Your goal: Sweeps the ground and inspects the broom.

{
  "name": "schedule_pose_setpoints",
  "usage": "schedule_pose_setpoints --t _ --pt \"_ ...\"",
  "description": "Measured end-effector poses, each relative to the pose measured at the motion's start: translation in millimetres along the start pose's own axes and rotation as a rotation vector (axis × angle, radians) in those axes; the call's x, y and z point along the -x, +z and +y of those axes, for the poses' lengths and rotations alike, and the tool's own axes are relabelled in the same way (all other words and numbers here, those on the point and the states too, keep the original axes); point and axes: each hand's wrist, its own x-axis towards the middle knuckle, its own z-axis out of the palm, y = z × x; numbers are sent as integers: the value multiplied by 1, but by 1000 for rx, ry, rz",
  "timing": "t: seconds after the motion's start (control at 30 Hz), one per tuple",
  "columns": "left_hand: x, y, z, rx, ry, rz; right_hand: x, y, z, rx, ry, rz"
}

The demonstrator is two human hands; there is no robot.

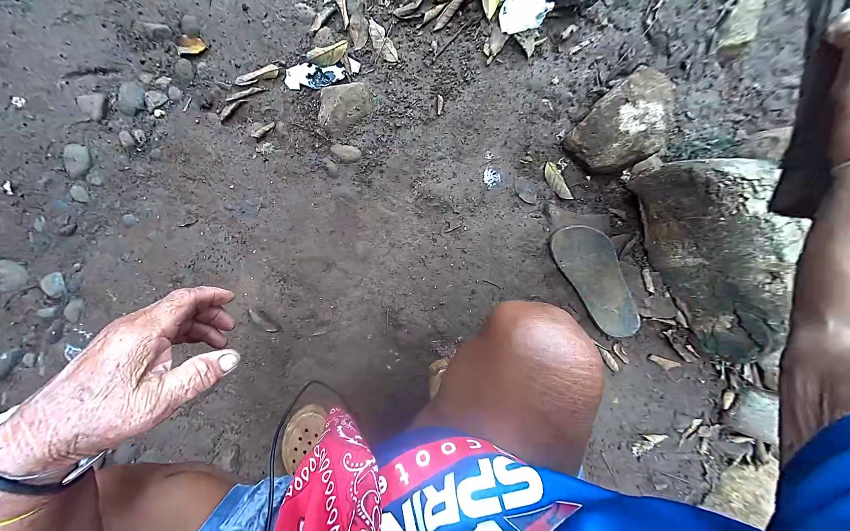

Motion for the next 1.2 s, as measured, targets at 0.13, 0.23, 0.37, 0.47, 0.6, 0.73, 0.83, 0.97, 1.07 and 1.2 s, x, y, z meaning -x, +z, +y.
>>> schedule_pose_setpoints --t 0.13,0.23,0.37,0.47,0.6,0.73,0.83,0.97,1.07,1.2 --pt "-8 6 -7 4 52 22 140 17 -124 -24 -240 -287" --pt "-7 6 2 -12 41 12 187 80 -170 61 -546 -586" --pt "10 6 8 -50 39 12 249 166 -255 195 -1115 -878" --pt "37 9 5 -72 44 62 296 215 -308 101 -1486 -843" --pt "73 12 4 -49 35 110 296 251 -377 361 -1435 -1035" --pt "94 10 2 -53 -58 89 205 271 -381 396 -1070 -940" --pt "98 7 -5 -68 -103 71 106 235 -359 371 -726 -728" --pt "90 7 -10 -98 -111 67 3 142 -299 443 -359 -441" --pt "80 9 -15 -107 -86 66 -20 91 -230 403 -201 -262" --pt "61 7 -10 -85 -48 4 47 58 -195 139 -100 -270"
